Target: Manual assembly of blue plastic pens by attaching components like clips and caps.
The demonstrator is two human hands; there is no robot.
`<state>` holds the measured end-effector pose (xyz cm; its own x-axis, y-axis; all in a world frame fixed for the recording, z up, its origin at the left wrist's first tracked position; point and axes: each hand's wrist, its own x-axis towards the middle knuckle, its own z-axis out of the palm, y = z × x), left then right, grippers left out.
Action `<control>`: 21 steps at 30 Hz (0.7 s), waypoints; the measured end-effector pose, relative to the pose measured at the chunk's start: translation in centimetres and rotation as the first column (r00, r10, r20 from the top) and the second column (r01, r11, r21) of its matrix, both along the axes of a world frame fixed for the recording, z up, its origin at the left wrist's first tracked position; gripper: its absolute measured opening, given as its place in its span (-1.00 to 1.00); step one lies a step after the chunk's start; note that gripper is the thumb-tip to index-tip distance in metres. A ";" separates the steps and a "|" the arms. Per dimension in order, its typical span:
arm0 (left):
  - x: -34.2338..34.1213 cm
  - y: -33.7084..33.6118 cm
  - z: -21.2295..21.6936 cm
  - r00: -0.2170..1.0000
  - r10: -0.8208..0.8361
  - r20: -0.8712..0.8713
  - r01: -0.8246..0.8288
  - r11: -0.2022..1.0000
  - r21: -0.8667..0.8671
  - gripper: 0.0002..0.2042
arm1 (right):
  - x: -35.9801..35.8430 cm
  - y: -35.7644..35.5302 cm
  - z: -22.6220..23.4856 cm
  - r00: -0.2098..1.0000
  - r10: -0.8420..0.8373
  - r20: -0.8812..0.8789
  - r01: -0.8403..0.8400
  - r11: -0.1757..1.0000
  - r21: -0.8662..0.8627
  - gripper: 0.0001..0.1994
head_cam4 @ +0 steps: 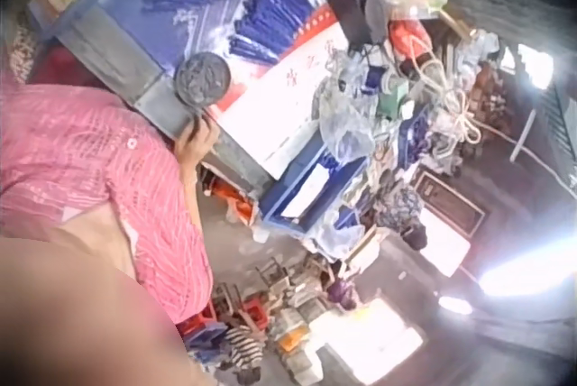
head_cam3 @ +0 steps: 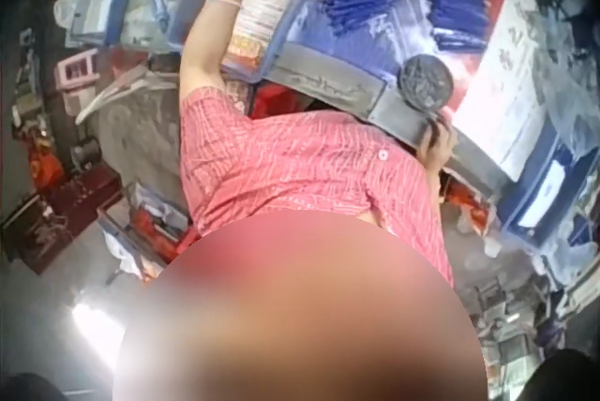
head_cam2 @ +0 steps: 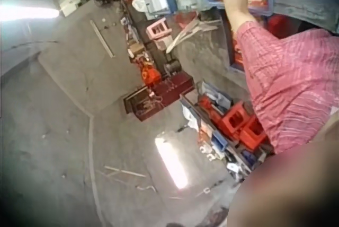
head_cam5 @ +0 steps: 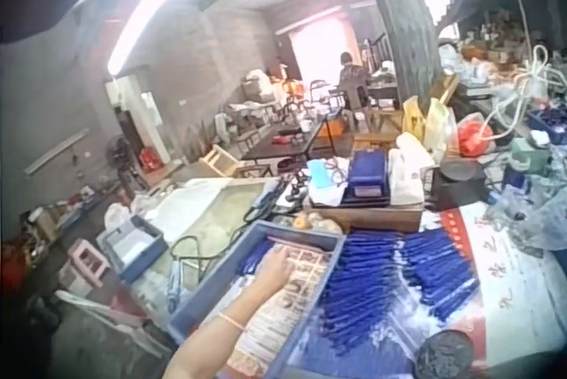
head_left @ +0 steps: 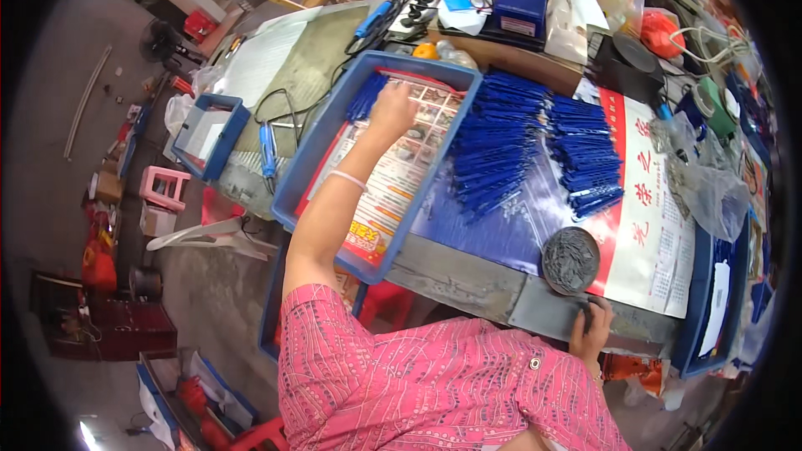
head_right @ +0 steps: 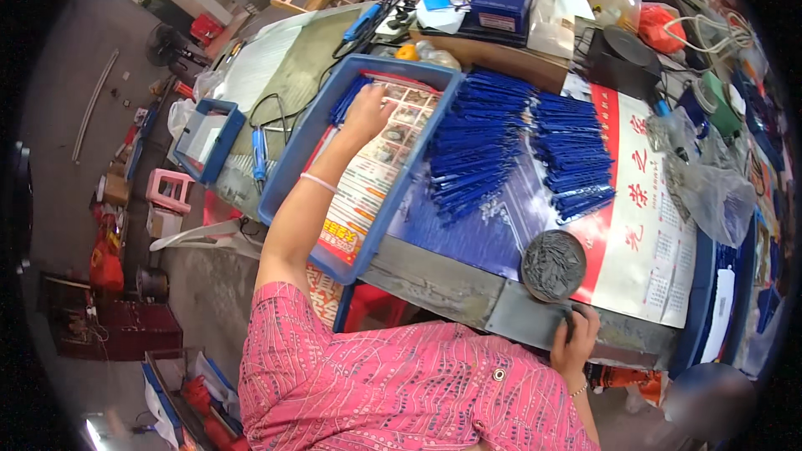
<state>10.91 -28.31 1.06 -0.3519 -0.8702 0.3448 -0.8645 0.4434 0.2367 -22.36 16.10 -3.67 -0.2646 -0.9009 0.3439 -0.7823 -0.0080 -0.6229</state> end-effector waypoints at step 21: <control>3.5 -5.9 -3.0 0.758 0.541 0.364 -0.623 0.766 0.159 -0.54 | 0.5 -0.7 -0.6 0.999 -0.017 -0.044 0.019 0.999 0.042 -0.78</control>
<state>14.42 -34.24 -1.91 0.2086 -0.9767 0.0500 -0.9773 -0.2101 -0.0271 -21.87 15.41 -4.23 -0.2663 -0.9101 0.3174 -0.8084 0.0315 -0.5877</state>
